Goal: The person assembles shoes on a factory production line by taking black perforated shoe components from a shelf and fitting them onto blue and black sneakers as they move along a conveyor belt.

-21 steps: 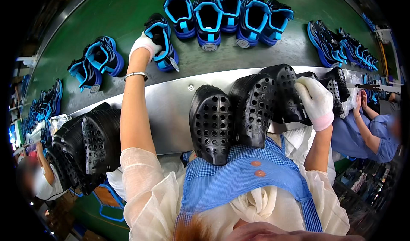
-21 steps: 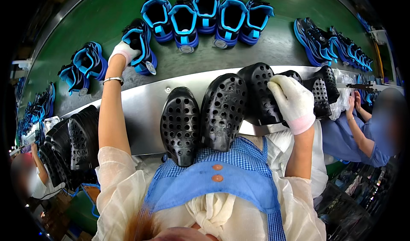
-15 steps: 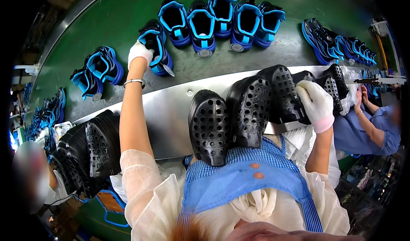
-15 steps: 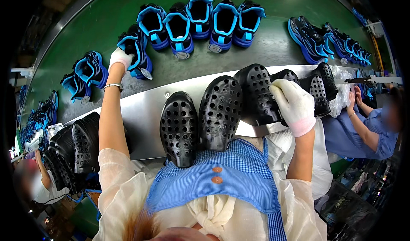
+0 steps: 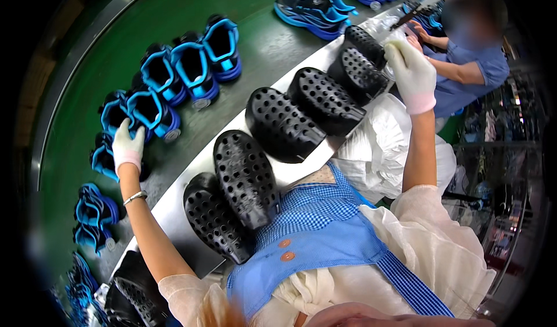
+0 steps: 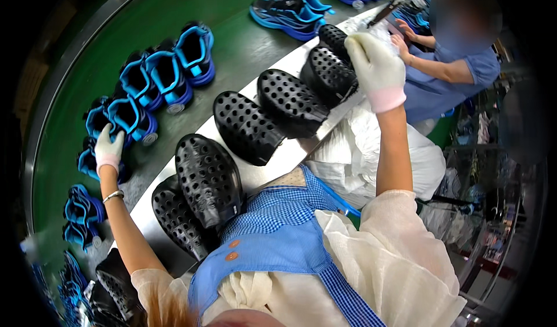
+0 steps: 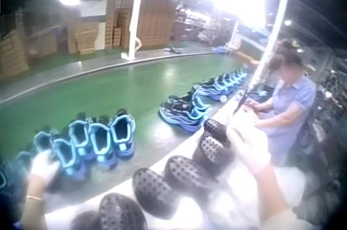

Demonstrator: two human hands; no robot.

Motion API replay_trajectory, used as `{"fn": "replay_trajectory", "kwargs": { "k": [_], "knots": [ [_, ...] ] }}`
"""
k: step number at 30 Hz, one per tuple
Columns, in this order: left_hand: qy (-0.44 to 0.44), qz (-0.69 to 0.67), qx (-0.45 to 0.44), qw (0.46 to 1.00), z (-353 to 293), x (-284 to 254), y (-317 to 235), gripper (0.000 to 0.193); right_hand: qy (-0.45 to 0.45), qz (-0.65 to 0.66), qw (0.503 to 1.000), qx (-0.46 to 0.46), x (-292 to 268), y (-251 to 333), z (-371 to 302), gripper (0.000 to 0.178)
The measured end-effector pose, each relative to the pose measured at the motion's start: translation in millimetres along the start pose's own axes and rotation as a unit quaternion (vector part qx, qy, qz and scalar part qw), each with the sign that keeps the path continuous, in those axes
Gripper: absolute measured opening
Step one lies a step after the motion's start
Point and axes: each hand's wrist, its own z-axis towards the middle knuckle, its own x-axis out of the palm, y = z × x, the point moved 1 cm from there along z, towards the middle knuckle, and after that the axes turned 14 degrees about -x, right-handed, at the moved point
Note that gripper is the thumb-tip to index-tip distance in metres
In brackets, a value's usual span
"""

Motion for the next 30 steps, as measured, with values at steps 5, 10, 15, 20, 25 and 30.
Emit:
{"fn": "replay_trajectory", "kwargs": {
  "k": [5, 10, 15, 20, 25, 30],
  "knots": [
    [0.058, -0.024, -0.016, 0.998, -5.6, -4.5, -13.0, 0.032, 0.019, -0.065, 0.998, -0.002, -8.6, -62.6, -6.2, 0.017],
    [0.183, -0.134, -0.114, 0.967, -41.7, -7.4, -27.0, 0.030, 0.172, -0.042, 0.984, 0.032, 26.4, -113.1, -26.9, 0.035],
    [0.186, -0.226, -0.137, 0.946, -58.7, -4.6, -8.4, 0.037, 0.244, -0.065, 0.967, 0.040, 50.5, -138.3, -23.4, 0.044],
    [0.161, -0.222, -0.135, 0.952, -69.1, -6.8, -5.0, 0.047, 0.257, -0.007, 0.966, 0.006, 48.2, -126.8, -21.4, 0.037],
    [0.116, -0.191, -0.093, 0.970, -65.0, 4.1, 6.2, 0.051, 0.253, -0.094, 0.962, -0.050, 49.0, -125.1, -25.5, 0.039],
    [0.086, -0.206, -0.080, 0.971, -78.5, -11.8, 5.6, 0.049, 0.251, -0.079, 0.963, -0.060, 50.2, -142.0, -28.1, 0.039]
  ]
}}
